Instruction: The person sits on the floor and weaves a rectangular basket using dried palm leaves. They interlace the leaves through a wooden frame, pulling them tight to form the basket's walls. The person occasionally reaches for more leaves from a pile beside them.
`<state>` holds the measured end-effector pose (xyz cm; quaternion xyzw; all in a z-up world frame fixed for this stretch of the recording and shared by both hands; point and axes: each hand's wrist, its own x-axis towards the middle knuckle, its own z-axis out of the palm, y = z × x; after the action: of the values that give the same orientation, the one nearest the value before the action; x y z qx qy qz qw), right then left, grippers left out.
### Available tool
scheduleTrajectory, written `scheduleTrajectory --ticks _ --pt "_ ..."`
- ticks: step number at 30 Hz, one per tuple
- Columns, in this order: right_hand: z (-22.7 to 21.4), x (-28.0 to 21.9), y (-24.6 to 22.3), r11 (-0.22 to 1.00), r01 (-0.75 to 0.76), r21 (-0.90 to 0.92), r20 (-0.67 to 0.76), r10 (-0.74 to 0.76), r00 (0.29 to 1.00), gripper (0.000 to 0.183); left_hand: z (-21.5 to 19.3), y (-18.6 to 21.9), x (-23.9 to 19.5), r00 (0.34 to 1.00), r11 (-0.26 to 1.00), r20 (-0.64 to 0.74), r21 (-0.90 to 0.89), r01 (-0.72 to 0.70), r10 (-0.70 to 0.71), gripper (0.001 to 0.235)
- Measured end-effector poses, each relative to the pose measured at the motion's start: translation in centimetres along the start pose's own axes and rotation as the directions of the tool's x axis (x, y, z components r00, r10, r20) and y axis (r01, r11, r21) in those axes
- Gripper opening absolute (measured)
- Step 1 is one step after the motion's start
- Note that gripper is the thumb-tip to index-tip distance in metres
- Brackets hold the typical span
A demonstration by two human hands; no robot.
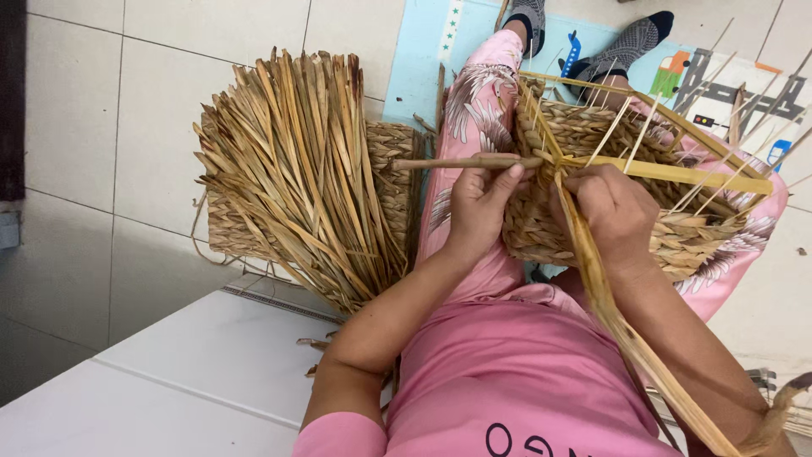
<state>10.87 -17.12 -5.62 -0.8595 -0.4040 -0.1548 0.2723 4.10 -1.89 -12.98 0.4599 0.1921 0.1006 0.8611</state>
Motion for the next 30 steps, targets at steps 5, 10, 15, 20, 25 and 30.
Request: scheduleTrajectory --ticks 5,10,15,20,25,30 --pt "0.0 0.2 0.1 1.000 -0.016 -0.007 0.080 0.017 0.997 0.024 0.4 -0.4 -0.5 0.997 0.994 -0.046 0.095 -0.057 0.061 0.015" --pt "0.7 0.6 -0.3 0.999 -0.048 -0.024 0.082 0.049 0.995 0.025 0.8 0.2 -0.8 0.995 0.986 -0.068 0.157 -0.055 0.067 0.014" --pt "-0.1 0.7 -1.0 0.970 -0.196 0.140 0.134 0.178 0.975 0.021 1.9 1.3 -2.0 0.991 0.951 0.037 0.277 -0.134 0.128 0.019" --pt "-1.9 1.6 -1.2 0.958 -0.120 0.262 0.063 0.107 0.992 0.023 2.6 3.4 -2.5 0.876 0.513 0.291 0.722 -0.464 0.384 0.024" --pt "-3.3 -0.7 -0.5 0.906 -0.205 0.369 0.144 0.162 0.976 0.027 2.9 3.8 -1.6 0.815 0.266 0.411 0.800 -0.538 0.409 0.019" --pt "-1.4 -4.3 1.2 0.400 -0.616 0.679 0.314 0.600 0.736 0.007 1.8 4.7 1.4 0.771 0.325 0.553 0.701 -0.635 0.315 0.012"
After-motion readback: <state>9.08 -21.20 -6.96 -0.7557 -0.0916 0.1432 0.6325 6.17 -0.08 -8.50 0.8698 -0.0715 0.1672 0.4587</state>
